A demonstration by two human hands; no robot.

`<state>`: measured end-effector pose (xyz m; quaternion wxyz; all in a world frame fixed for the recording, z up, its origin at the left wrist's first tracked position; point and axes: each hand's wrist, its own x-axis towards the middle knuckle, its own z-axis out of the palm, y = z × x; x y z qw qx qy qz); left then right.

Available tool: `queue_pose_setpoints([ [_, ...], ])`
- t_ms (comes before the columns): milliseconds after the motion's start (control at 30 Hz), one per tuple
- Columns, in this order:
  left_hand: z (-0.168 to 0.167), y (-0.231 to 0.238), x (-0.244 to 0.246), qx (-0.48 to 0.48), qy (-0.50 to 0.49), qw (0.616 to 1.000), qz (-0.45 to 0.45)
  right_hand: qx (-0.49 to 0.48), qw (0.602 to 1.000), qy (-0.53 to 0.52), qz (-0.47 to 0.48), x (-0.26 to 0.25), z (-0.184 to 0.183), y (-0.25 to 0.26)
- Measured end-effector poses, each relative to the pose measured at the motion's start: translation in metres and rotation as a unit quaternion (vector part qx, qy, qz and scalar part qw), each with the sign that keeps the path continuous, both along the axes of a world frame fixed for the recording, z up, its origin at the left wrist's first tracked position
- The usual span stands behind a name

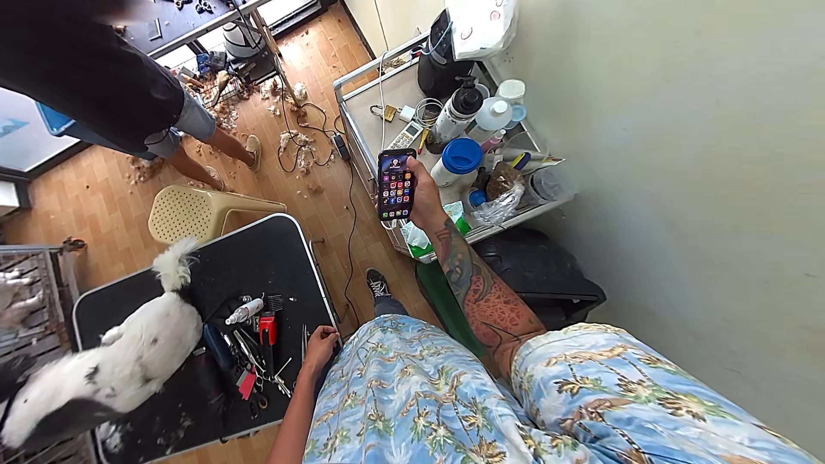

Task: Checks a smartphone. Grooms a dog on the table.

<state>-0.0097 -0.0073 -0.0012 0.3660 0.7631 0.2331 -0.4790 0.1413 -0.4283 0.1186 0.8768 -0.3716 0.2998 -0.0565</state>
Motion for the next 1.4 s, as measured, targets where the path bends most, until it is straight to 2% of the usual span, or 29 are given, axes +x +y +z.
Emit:
queue_pose_setpoints([
  [233, 0.001, -0.001, 0.0, 0.0, 0.0, 1.0, 0.0, 0.002, 1.0, -0.002, -0.007, 0.0, -0.001, -0.001],
  [500, 0.001, 0.0, -0.001, -0.003, -0.002, 1.0, 0.004, -0.017, 0.998, 0.05, -0.015, 0.0, 0.007, 0.002],
  [700, 0.001, 0.0, -0.001, -0.005, -0.004, 1.0, 0.0, 0.024, 0.999, -0.015, -0.025, 0.0, 0.001, 0.002],
  [833, 0.003, 0.001, -0.003, -0.004, -0.004, 1.0, 0.006, 0.045, 0.997, -0.011, -0.062, 0.006, -0.033, 0.001],
  [1033, 0.013, 0.01, -0.017, -0.031, -0.003, 0.999, 0.011, 0.0, 0.973, 0.165, -0.165, 0.019, -0.113, -0.004],
  [1133, 0.029, 0.012, -0.031, -0.051, -0.012, 0.999, -0.012, -0.052, 0.971, 0.15, -0.177, 0.011, -0.145, -0.013],
  [1233, 0.045, 0.019, -0.048, -0.061, -0.02, 0.998, -0.015, -0.019, 0.976, 0.105, -0.191, 0.012, -0.179, -0.03],
  [1300, 0.054, 0.026, -0.06, -0.059, -0.028, 0.998, -0.005, -0.004, 0.977, 0.092, -0.194, 0.017, -0.186, -0.034],
  [1400, 0.066, 0.041, -0.077, -0.055, -0.039, 0.998, 0.019, -0.035, 0.975, 0.122, -0.181, 0.023, -0.16, -0.02],
])
